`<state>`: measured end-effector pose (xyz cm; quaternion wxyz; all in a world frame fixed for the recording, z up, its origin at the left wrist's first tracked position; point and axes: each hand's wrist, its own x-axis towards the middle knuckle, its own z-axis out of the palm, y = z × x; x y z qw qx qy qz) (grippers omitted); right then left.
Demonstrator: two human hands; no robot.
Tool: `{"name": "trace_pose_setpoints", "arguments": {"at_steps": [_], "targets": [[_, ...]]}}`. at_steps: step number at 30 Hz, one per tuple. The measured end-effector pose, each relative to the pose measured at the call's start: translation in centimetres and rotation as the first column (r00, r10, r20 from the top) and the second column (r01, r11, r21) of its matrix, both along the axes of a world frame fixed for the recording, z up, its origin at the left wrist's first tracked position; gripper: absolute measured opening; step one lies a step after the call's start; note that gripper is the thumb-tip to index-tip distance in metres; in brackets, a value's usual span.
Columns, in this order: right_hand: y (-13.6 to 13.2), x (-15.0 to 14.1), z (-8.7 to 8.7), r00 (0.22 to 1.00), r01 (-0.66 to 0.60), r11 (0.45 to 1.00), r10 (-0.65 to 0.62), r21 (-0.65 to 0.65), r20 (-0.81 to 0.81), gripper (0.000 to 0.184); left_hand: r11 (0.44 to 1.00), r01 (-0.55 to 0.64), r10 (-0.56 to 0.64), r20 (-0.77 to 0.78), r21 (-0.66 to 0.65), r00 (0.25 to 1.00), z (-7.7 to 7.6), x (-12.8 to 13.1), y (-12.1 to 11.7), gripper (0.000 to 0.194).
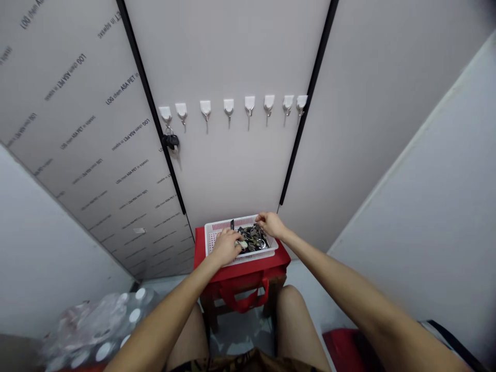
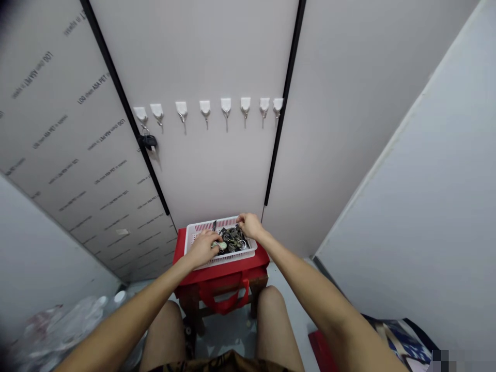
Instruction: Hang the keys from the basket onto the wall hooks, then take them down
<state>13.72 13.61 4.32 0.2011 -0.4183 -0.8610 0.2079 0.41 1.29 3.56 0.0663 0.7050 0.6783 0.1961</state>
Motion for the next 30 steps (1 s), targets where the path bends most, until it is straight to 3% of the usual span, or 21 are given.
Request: {"name": "trace_pose_setpoints", "arguments": {"at_steps": [4,9,12,15,18,21,23,26,30], "targets": [[0.1,-0.2,1.1,0.965,-0.021,0.977,-0.035,-0.214,-0.258,0.009,0.999,-0.038,0.036,0.079,0.020,0.996,0.3,0.0,0.2,0.021],[-1.0,-1.0,4.4,0.817,-0.190,0.874,-0.112,-0.447,-0.566,0.011,0.980,-0.133,0.080,0.318,0.149,0.945,1.7,-0.2,1.2,0.034],[-1.9,-1.7,6.2,0.753,-0.307,0.804,-0.122,-0.510,-0.647,0.015,0.974,-0.136,0.025,0.511,0.180,0.859,2.6,-0.1,2.1,0.045],[-2.7,-2.6,7.2,0.713,-0.361,0.749,-0.162,-0.555,-0.683,0.018,0.987,-0.080,-0.050,0.746,0.136,0.664,3.1,0.0,2.8,0.044],[-3.1,-3.4,7.6,0.689,-0.398,0.726,-0.167,-0.561,-0.705,0.016,0.995,-0.077,-0.035,0.925,0.069,0.378,3.6,-0.1,2.7,0.025],[-3.3,-3.7,7.5,0.672,-0.371,0.777,-0.153,-0.509,-0.724,0.012,0.998,-0.068,-0.010,0.997,0.016,0.082,4.1,-0.6,2.1,0.014],[-3.4,-3.6,7.2,0.721,-0.312,0.815,-0.132,-0.489,-0.680,0.014,0.997,-0.075,-0.011,0.999,0.007,-0.053,4.5,-1.0,1.7,0.012],[-3.8,-3.6,6.3,0.827,-0.333,0.799,-0.007,-0.500,-0.562,0.022,0.995,-0.098,-0.014,0.990,0.000,-0.137,4.9,-1.6,1.4,0.013],[-4.6,-4.1,6.1,0.847,-0.380,0.789,0.087,-0.483,-0.524,0.022,0.995,-0.096,-0.043,0.985,0.027,-0.169,5.1,-2.0,1.4,0.013]]}}
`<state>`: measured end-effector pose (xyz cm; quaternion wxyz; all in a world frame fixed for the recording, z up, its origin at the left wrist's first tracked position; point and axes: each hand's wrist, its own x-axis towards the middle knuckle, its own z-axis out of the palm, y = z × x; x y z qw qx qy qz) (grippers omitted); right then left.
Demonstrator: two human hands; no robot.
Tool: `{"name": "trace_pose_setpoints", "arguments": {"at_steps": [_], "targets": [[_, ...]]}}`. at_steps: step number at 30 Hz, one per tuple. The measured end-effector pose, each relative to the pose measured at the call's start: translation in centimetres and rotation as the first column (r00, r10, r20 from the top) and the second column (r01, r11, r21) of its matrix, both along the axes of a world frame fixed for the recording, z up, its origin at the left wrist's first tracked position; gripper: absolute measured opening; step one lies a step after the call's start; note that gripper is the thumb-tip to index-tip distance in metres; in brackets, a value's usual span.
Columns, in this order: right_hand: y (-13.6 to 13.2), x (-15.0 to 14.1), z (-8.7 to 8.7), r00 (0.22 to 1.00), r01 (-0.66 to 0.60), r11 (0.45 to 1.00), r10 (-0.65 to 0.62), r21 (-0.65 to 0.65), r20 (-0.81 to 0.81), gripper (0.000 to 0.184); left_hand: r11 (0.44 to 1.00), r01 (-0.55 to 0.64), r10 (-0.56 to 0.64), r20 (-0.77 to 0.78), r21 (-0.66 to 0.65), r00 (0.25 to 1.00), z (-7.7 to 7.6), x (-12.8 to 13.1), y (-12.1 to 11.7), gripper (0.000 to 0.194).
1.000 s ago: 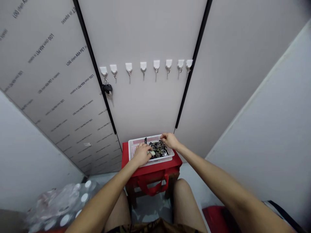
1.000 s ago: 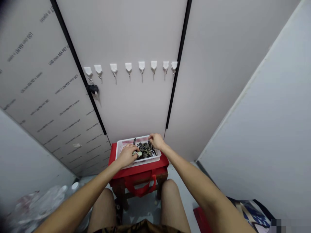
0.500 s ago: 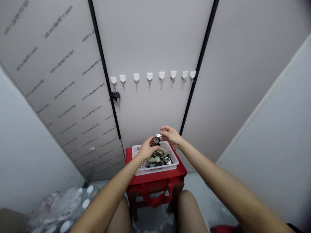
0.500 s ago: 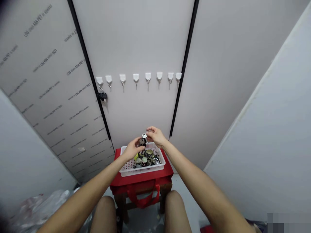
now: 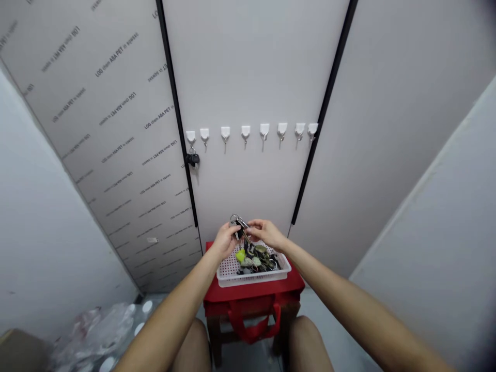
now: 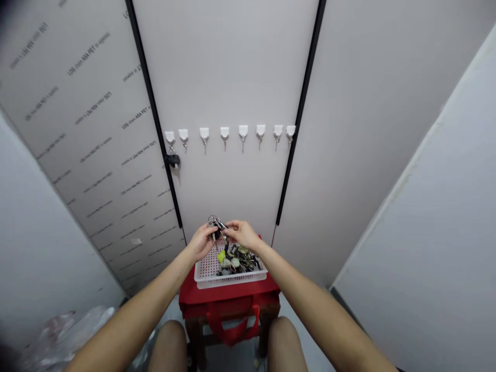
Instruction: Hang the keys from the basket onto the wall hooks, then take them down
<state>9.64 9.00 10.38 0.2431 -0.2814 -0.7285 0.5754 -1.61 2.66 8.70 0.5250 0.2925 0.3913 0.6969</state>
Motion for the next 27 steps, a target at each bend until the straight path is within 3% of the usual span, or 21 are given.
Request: {"name": "trace_pose_setpoints", "arguments": {"at_steps": [5,9,13,16,19,22,27], "targets": [[0.2,-1.0,1.9,0.999,0.054,0.994,-0.053,0.092,-0.011,0.015,1.000,0.010,-0.009,-0.066,0.019,0.998,0.7,-1.2,-0.5,0.025],[0.7,-2.6,4.2,1.000,-0.017,0.974,0.017,0.228,0.004,0.015,1.000,0.007,-0.001,-0.254,0.022,0.967,2.3,-2.4,-0.5,0.027],[1.1,-5.3,7.3,0.999,-0.053,0.902,0.047,0.429,0.025,0.024,0.987,-0.118,0.157,-0.549,0.107,0.821,5.3,-4.0,0.3,0.018],[1.6,-7.8,10.3,0.999,0.024,0.837,-0.006,0.546,-0.036,0.029,0.947,-0.262,0.317,-0.649,0.184,0.692,8.3,-5.8,1.2,0.016],[2.1,-10.6,13.4,0.984,0.171,0.779,-0.100,0.603,-0.151,0.028,0.899,-0.363,0.432,-0.628,0.245,0.647,11.6,-7.8,2.3,0.018],[2.5,-13.0,15.7,0.950,0.305,0.732,-0.190,0.610,-0.248,0.024,0.881,-0.371,0.473,-0.542,0.294,0.694,14.3,-9.4,3.6,0.019],[3.4,-15.3,17.2,0.920,0.390,0.684,-0.273,0.616,-0.280,0.020,0.865,-0.406,0.501,-0.495,0.294,0.709,16.4,-10.9,5.5,0.020]]}}
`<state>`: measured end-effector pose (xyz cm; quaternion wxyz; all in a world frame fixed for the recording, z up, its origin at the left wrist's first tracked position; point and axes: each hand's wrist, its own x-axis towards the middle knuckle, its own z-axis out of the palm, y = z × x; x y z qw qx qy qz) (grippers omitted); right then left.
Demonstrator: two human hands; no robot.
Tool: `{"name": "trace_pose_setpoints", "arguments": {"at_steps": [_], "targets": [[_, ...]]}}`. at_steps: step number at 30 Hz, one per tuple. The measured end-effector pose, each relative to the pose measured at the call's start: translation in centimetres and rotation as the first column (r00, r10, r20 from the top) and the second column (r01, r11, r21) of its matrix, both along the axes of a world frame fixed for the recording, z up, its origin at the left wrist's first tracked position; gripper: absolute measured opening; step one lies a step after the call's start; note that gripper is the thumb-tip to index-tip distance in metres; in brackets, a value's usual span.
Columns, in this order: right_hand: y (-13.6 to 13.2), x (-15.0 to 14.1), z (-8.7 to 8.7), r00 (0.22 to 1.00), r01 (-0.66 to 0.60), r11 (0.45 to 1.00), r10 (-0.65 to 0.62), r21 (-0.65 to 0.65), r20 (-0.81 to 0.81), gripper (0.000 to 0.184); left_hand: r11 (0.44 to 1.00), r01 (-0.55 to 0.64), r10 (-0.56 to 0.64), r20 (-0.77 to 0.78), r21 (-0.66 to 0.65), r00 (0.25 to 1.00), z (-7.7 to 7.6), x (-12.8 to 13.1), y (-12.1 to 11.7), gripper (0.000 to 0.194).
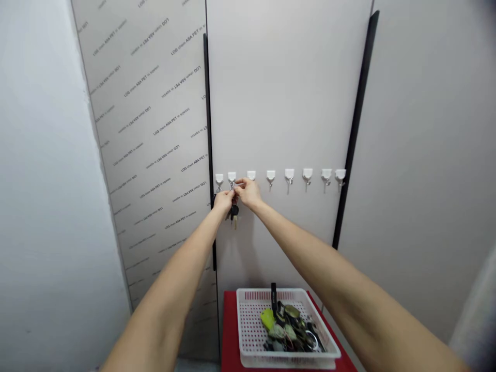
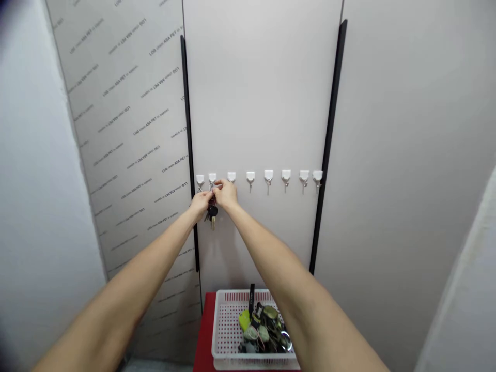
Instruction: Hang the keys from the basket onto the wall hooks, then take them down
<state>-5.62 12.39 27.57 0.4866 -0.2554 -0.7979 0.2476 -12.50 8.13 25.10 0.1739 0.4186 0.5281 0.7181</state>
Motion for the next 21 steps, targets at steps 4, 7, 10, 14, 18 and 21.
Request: {"name": "trace_pose_setpoints", "arguments": {"at_steps": [4,7,10,14,18,21], "targets": [[0.8,-0.7,-0.6,0.997,0.025,1.000,-0.025,-0.009,0.079,0.023,0.994,-0.071,0.068,-0.034,-0.088,0.997,-0.7,-0.8,1.2,0.022],[1.1,-0.7,-1.5,0.992,0.022,1.000,-0.021,-0.008,0.121,0.027,0.980,-0.171,0.160,-0.109,-0.104,0.981,-1.8,-1.3,1.8,0.020],[0.9,0.6,-2.7,0.990,-0.019,0.999,0.014,0.031,0.141,0.029,0.953,-0.295,0.274,-0.214,-0.073,0.938,-3.3,-1.3,1.6,0.015],[0.6,4.7,-6.1,0.980,-0.084,0.996,0.083,0.002,0.181,0.025,0.918,-0.394,0.366,-0.288,-0.044,0.885,-6.7,0.2,-0.4,0.033],[0.6,10.5,-11.8,0.931,-0.052,0.989,0.097,-0.135,0.352,0.024,0.923,-0.370,0.291,-0.438,-0.106,0.851,-11.1,3.4,-3.4,0.037],[0.9,14.8,-16.5,0.847,0.031,0.981,0.074,-0.189,0.526,0.025,0.922,-0.283,0.111,-0.522,-0.262,0.845,-14.0,6.5,-4.8,0.031]]}}
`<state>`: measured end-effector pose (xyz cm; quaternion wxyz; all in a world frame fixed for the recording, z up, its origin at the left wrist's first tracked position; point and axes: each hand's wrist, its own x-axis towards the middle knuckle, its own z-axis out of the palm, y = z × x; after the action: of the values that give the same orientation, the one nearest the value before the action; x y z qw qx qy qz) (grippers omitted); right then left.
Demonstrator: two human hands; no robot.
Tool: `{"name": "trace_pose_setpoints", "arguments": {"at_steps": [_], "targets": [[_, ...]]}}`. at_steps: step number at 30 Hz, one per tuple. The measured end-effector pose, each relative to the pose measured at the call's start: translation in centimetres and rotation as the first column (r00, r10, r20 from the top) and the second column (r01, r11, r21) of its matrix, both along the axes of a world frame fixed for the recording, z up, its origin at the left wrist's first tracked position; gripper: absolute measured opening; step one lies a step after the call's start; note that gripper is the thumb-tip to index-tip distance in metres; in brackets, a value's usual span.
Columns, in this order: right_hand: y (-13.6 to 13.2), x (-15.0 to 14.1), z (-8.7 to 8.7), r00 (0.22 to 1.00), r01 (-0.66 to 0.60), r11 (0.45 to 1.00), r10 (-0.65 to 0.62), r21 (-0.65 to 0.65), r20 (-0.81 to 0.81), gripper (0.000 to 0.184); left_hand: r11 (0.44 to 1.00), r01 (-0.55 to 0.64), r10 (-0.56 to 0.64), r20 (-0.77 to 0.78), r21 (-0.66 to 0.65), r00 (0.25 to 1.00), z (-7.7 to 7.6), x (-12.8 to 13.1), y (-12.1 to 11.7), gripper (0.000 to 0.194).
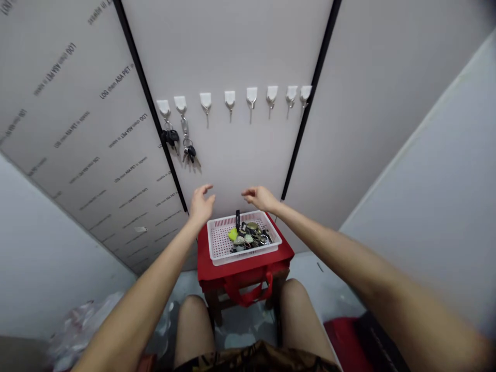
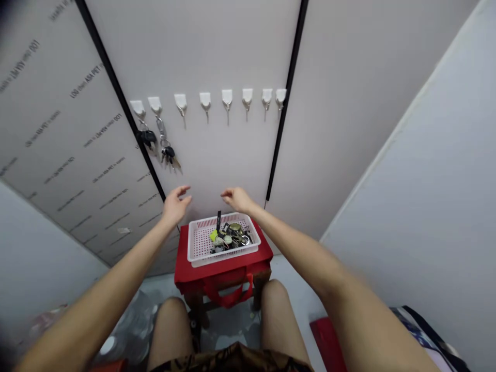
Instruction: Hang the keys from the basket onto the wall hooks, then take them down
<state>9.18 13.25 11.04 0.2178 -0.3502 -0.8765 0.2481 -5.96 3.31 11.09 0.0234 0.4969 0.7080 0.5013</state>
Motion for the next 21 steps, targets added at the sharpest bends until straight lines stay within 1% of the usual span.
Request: {"name": "trace_pose_setpoints", "arguments": {"at_steps": [2,3,5,7,9,11,14,18,21], "targets": [[0.1,2.3,-2.6,0.989,0.009,1.000,-0.012,0.022,0.149,0.026,0.990,0.085,-0.089,-0.029,-0.112,0.996,-1.5,2.0,-0.2,0.029],[0.0,3.2,-3.6,0.975,0.001,0.999,-0.011,0.043,0.223,0.026,0.980,0.123,-0.132,-0.049,-0.156,0.990,-2.1,2.9,-0.2,0.028],[-0.3,4.6,-5.1,0.932,-0.018,0.996,-0.016,0.092,0.361,0.027,0.959,0.178,-0.203,-0.098,-0.220,0.974,-3.1,4.5,0.0,0.027],[-0.9,5.5,-6.0,0.883,-0.046,0.988,-0.029,0.147,0.469,0.026,0.940,0.212,-0.260,-0.156,-0.268,0.953,-4.0,5.7,0.3,0.026],[-1.6,5.8,-6.4,0.839,-0.082,0.976,-0.043,0.203,0.542,0.024,0.918,0.244,-0.315,-0.201,-0.311,0.928,-4.9,6.5,0.5,0.025],[-2.1,5.8,-6.6,0.810,-0.118,0.961,-0.052,0.249,0.583,0.022,0.896,0.268,-0.360,-0.223,-0.355,0.906,-5.6,7.1,0.7,0.025],[-2.5,5.3,-6.9,0.784,-0.164,0.942,-0.055,0.292,0.618,0.023,0.871,0.267,-0.385,-0.235,-0.412,0.893,-6.4,7.6,0.9,0.024],[-2.4,4.8,-7.3,0.759,-0.164,0.945,-0.063,0.284,0.648,0.025,0.856,0.247,-0.388,-0.250,-0.453,0.887,-7.0,7.7,1.0,0.024],[-2.3,4.8,-7.3,0.769,-0.163,0.951,-0.043,0.261,0.638,0.023,0.851,0.252,-0.397,-0.251,-0.460,0.883,-7.4,7.5,0.9,0.023]]}}
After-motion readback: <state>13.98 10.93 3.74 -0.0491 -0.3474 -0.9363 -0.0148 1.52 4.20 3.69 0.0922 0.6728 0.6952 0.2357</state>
